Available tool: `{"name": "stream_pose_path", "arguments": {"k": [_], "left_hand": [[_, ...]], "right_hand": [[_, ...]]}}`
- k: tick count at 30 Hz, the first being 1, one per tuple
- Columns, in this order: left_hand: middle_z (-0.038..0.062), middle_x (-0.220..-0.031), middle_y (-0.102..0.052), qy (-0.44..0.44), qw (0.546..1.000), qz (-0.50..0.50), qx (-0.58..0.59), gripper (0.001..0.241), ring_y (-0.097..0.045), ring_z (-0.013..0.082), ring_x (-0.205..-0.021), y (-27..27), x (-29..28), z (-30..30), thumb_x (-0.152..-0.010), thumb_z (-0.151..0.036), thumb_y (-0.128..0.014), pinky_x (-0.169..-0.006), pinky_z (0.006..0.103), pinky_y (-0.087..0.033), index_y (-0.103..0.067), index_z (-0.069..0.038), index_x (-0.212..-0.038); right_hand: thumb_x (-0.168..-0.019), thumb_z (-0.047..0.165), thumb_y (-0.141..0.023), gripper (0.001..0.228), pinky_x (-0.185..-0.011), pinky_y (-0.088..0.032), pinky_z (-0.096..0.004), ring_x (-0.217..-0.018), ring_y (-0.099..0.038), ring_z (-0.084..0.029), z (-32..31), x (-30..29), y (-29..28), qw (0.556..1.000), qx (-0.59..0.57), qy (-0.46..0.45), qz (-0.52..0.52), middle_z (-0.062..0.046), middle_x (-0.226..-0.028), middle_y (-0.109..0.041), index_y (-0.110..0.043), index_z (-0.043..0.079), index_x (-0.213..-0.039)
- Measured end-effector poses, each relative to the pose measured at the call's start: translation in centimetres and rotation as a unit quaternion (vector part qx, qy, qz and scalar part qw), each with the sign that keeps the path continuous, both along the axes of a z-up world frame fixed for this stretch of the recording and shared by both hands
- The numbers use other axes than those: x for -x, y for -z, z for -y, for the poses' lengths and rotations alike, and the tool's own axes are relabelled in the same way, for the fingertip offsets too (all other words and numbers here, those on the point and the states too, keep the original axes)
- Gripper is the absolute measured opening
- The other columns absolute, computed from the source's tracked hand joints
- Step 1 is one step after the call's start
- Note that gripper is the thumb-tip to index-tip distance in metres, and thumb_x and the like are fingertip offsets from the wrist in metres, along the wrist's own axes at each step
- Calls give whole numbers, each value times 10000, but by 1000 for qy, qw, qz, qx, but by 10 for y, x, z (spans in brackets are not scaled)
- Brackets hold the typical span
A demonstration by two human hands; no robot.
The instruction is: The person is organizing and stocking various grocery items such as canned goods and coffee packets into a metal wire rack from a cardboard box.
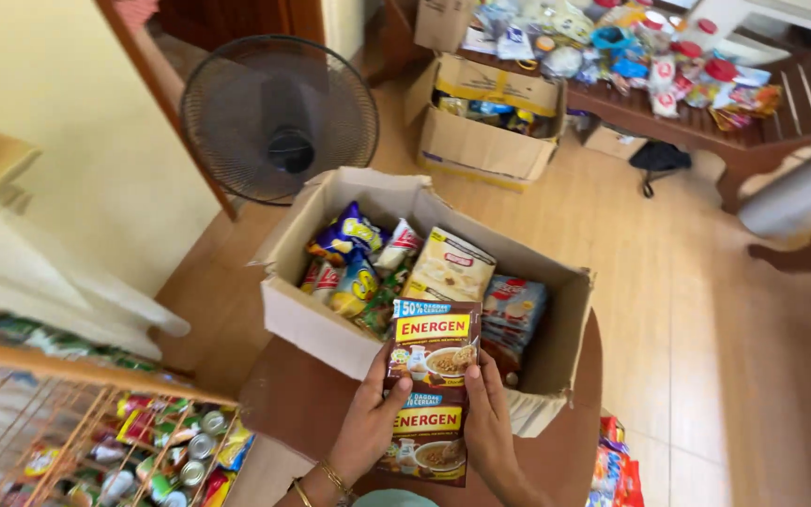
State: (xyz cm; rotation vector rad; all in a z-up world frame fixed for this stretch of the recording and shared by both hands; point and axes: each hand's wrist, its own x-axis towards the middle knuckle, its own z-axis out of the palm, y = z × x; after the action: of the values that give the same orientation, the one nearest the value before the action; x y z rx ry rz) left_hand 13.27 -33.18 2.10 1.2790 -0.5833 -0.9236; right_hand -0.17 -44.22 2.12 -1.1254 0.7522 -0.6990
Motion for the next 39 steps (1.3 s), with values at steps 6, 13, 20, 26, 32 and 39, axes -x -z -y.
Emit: {"name": "stream_pose_path", "arguments": {"k": [6, 13, 20, 26, 32, 39], "left_hand": [[95, -1397, -615, 67, 998, -12, 6, 625, -569, 177, -1247, 29, 1, 56, -998, -238, -604, -1074, 318, -450, -376, -38, -1545], [72, -1313, -651, 103, 994, -29, 9, 586, -594, 141, -1169, 56, -35, 111, -996, -195, -620, -1032, 295, -477, -427, -48, -1529], [27, -1263, -671, 82, 997, 11, -2, 530, -610, 121, -1113, 119, -138, 168, -998, -144, -615, -995, 295, -500, -471, -87, -1505], [113, -1266, -705, 27, 986, 111, -122, 540, -673, 221, -1124, 227, -195, 208, -961, -113, -632, -972, 338, -507, -485, -118, -1480], [205, -1446, -517, -11, 927, 262, -268, 646, -564, 402, -1292, 242, -217, 233, -973, -142, -652, -1106, 418, -453, -421, -184, -1575], [107, -1680, -152, 137, 743, 621, -209, 736, -125, 384, -1547, 195, -202, 213, -912, -314, -670, -1226, 580, -129, -363, -248, -1578]], "right_hand": [[-1046, 298, -446, 452, -940, -509, -294, -1103, -614, -133, 26, 13, 13, 992, -26, 117, -41, -77, -1254, -658, -492, 34, -1410], [-1051, 282, -455, 427, -845, -547, -312, -1005, -648, -151, 68, -19, 23, 986, -62, 154, -32, -106, -1179, -676, -527, 12, -1373], [-1069, 247, -460, 413, -916, -525, -296, -1067, -625, -136, 123, -110, 97, 992, -48, 115, -11, -72, -1216, -665, -486, 34, -1421], [-1039, 102, -432, 438, -903, -554, -342, -1064, -660, -195, 156, -174, 190, 984, -135, 85, -79, -132, -1218, -673, -426, 51, -1474], [-964, -44, -452, 596, -970, -543, -360, -1156, -629, -231, 181, -208, 219, 989, -70, 48, -120, -134, -1318, -615, -326, 77, -1533], [-911, 55, -693, 873, -1084, -465, -437, -1277, -540, -420, 182, -198, 217, 895, 256, -65, -359, -284, -1451, -463, -136, -32, -1579]]}}
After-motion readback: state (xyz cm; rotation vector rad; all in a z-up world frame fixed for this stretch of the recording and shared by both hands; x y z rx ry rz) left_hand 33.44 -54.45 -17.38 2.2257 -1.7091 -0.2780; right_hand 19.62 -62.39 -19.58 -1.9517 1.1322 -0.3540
